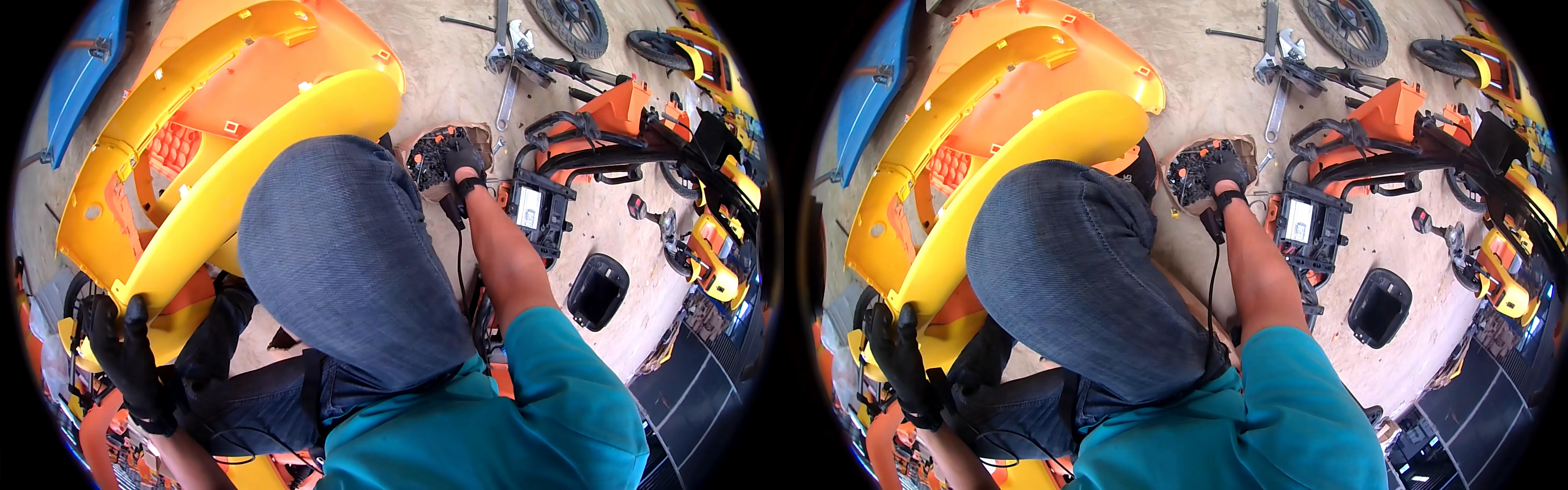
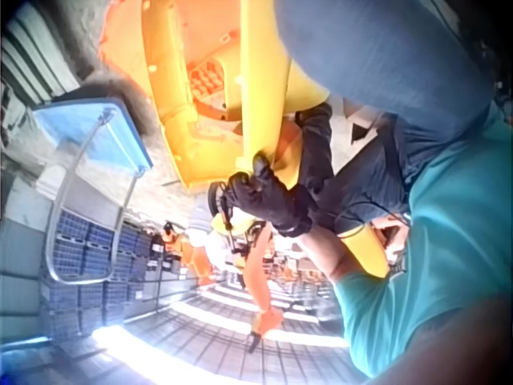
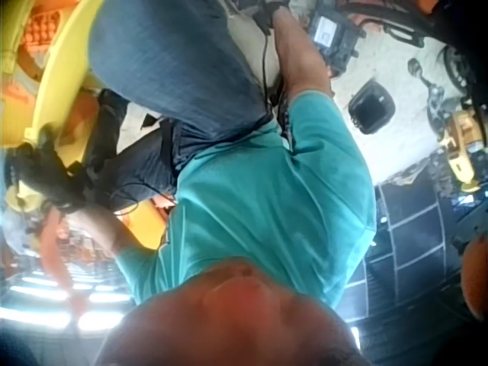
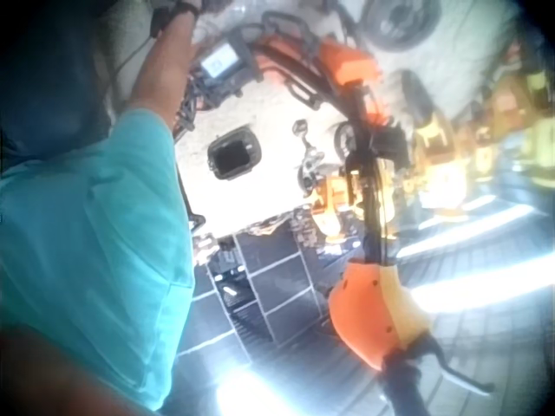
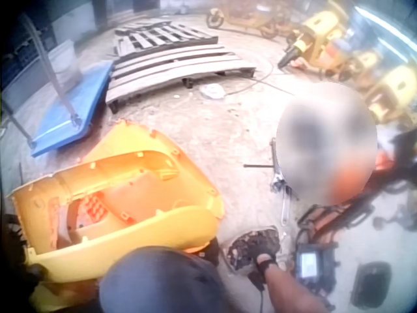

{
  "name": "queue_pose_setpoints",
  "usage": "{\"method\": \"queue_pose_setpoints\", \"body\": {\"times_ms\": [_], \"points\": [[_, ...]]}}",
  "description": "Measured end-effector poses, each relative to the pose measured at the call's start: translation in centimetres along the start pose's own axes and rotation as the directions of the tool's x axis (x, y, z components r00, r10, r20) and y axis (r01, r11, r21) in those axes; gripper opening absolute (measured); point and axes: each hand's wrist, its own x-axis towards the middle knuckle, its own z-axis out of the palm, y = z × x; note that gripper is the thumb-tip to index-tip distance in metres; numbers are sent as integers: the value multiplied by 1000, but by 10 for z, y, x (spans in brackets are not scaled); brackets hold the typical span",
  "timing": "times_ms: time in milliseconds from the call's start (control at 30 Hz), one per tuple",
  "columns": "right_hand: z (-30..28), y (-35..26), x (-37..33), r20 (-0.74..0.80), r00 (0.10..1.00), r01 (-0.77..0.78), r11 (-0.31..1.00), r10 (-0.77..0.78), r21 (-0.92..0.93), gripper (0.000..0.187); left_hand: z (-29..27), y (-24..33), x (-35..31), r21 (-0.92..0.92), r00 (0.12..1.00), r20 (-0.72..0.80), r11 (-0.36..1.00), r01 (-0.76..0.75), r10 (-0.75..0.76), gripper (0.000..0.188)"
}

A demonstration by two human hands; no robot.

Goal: The person assembles various yellow plastic body panels for an electric scooter by aligning them and then securing them together using screws and a screwdriver while sitting on the floor.

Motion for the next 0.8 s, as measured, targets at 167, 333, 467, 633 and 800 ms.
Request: {"method": "queue_pose_setpoints", "body": {"times_ms": [167, 333, 467, 633, 800], "points": [[7, -2, 2, -67, 997, 26, 996, -32, -88, 33, 1, 1, 0, -4, 1000, -6, 1000, 8, -8, 34], [10, 2, 9, -161, 970, 156, 973, -183, -170, 30, -1, 2, 0, -18, 1000, -4, 1000, 4, -4, 33], [11, 3, 9, -203, 925, 284, 939, -322, -195, 28, -2, 8, 2, -20, 1000, 26, 1000, 16, -15, 32], [-5, 2, 1, -178, 952, 234, 967, -249, -103, 28, -3, 11, 2, 3, 999, 23, 1000, -25, 24, 31], [-50, -9, -26, 212, 976, -101, 784, -40, 612, 13, -7, 20, 1, -3, 999, 36, 1000, 8, -8, 31]]}}
